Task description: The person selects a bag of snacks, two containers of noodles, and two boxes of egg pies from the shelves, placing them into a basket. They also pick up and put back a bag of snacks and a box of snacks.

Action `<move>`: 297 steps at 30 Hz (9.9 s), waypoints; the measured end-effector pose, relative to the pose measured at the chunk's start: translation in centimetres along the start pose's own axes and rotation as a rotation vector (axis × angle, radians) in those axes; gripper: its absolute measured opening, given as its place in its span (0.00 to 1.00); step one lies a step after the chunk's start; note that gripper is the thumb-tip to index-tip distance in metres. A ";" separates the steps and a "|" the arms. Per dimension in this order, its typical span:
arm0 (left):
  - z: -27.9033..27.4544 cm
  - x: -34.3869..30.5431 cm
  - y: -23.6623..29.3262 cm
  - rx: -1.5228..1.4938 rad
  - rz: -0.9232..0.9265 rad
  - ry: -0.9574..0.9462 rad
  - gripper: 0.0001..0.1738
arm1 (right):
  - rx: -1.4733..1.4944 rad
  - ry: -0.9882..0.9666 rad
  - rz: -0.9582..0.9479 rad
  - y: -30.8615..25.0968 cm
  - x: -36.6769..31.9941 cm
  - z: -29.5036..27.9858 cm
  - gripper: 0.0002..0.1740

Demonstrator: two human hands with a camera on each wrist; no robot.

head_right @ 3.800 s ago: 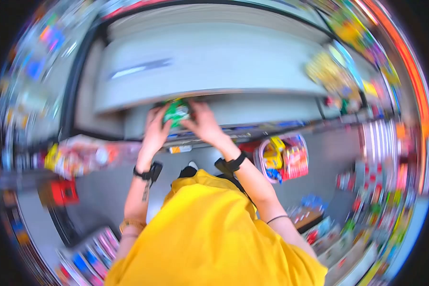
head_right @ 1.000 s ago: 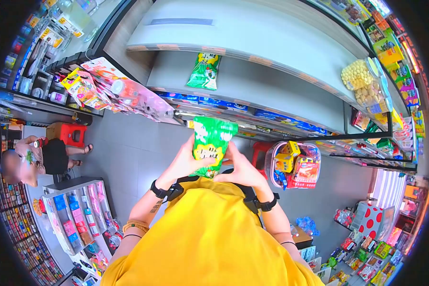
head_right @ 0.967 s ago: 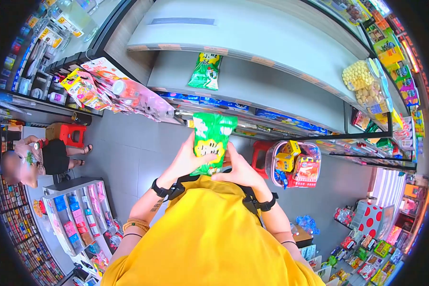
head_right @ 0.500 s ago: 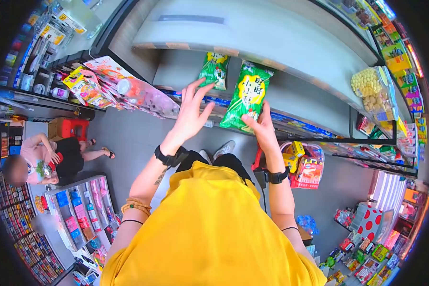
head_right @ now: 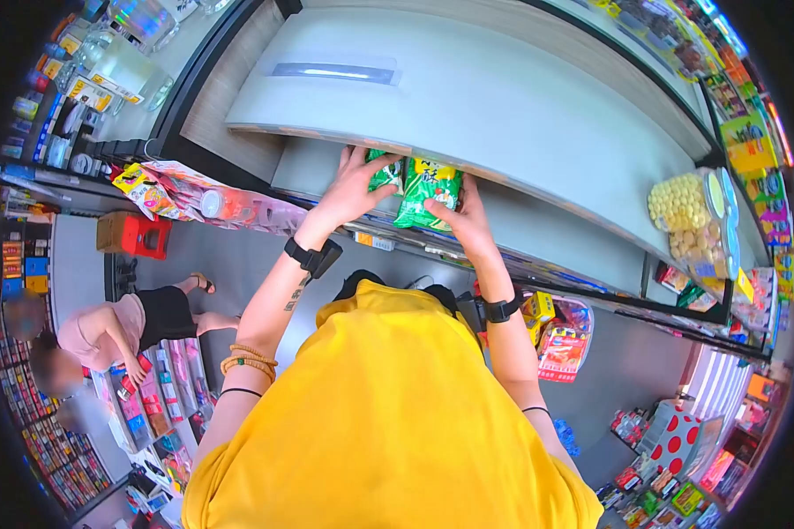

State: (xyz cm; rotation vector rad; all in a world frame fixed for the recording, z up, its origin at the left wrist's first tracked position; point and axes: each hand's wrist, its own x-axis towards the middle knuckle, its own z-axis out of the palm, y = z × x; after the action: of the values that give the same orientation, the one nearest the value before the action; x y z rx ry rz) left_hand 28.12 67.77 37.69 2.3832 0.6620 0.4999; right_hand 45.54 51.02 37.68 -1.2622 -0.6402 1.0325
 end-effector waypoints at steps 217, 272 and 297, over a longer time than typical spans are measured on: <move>29.8 -29.4 -14.3 0.087 -0.578 -0.893 0.21 | 0.104 0.981 0.710 41.3 -60.0 -23.2 0.09; 35.0 -22.1 33.7 -0.519 -0.439 -0.667 0.28 | -0.144 0.163 0.366 4.3 -41.3 -47.3 0.47; 25.6 -0.7 33.5 -0.681 -0.117 -0.256 0.51 | -0.294 0.258 -0.154 -8.9 -24.2 -37.5 0.53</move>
State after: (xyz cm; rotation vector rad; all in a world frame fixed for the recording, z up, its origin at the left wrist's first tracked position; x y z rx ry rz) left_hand 51.35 32.61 39.98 1.7146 0.4218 0.2964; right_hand 69.73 12.66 41.04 -1.5461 -0.6927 0.6492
